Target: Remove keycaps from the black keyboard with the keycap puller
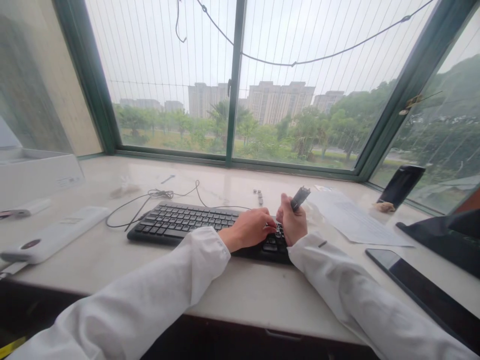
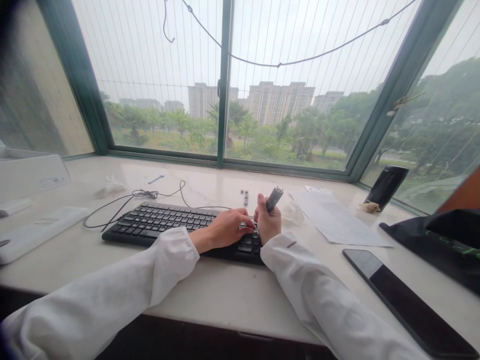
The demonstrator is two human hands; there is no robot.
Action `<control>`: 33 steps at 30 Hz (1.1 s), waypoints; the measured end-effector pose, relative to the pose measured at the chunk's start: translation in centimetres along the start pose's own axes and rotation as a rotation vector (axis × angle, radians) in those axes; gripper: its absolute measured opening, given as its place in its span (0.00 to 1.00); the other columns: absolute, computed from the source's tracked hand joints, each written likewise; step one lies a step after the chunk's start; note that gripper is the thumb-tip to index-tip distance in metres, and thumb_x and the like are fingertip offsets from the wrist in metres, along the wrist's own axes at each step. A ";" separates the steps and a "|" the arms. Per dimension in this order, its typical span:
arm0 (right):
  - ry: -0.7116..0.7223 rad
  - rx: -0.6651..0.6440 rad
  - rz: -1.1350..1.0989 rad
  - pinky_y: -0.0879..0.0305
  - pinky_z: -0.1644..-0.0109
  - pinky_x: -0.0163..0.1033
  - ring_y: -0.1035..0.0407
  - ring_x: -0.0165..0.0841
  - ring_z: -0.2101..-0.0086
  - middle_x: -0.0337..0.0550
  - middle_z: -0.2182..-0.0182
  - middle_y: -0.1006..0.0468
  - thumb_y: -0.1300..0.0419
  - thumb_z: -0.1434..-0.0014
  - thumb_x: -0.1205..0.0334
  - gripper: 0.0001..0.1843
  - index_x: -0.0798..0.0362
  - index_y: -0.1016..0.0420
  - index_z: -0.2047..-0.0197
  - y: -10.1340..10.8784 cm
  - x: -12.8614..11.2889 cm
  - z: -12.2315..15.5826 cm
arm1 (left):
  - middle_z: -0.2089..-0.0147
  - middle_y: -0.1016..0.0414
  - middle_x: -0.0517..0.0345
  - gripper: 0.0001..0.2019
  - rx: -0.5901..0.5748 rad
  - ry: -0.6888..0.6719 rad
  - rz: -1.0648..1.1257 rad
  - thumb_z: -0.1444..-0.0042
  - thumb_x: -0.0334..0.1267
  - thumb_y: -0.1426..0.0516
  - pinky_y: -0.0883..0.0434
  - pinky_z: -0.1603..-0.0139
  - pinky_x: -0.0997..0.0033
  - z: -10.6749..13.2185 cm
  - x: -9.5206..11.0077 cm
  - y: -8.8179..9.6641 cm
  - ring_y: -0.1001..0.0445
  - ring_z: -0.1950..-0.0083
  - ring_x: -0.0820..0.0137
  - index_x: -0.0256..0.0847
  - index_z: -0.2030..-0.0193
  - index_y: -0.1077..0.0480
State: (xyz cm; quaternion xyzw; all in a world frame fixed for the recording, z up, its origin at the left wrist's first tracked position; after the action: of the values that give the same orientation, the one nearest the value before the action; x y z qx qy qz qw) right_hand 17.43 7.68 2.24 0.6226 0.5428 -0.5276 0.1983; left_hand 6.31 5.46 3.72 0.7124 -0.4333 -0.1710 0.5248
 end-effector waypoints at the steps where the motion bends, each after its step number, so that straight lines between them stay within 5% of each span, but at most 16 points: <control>1: -0.002 0.003 -0.007 0.55 0.85 0.32 0.53 0.22 0.87 0.27 0.89 0.47 0.36 0.50 0.42 0.28 0.50 0.47 0.81 0.0 0.0 0.0 | 0.59 0.25 0.59 0.09 -0.001 0.001 0.004 0.40 0.39 0.45 0.32 0.61 0.71 0.0 0.0 0.0 0.25 0.61 0.67 0.48 0.60 0.22; 19: -0.125 0.010 0.011 0.56 0.87 0.30 0.53 0.21 0.87 0.26 0.89 0.46 0.33 0.55 0.43 0.27 0.50 0.46 0.79 -0.1 0.3 -0.2 | 0.57 0.24 0.59 0.10 0.007 0.012 0.042 0.41 0.38 0.45 0.31 0.60 0.72 0.0 -0.1 0.0 0.25 0.61 0.68 0.48 0.60 0.22; 33: 0.047 -0.122 0.265 0.49 0.82 0.32 0.47 0.23 0.85 0.31 0.88 0.41 0.39 0.47 0.40 0.27 0.51 0.42 0.82 -1.0 -0.9 0.2 | 0.57 0.24 0.59 0.11 0.043 0.004 0.029 0.41 0.37 0.46 0.30 0.60 0.71 -0.1 -0.2 -0.1 0.25 0.60 0.68 0.49 0.59 0.22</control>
State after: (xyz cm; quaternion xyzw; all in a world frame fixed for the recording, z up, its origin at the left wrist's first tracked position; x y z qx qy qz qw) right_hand 16.56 7.43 3.24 0.6877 0.4915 -0.4482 0.2909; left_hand 6.29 5.67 3.61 0.7175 -0.4461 -0.1528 0.5128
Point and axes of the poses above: each hand's wrist, its own z-axis away from the middle knuckle, its own y-axis out of the back of the hand, x = y × z, the point moved 9 cm from there along -z, towards the middle knuckle
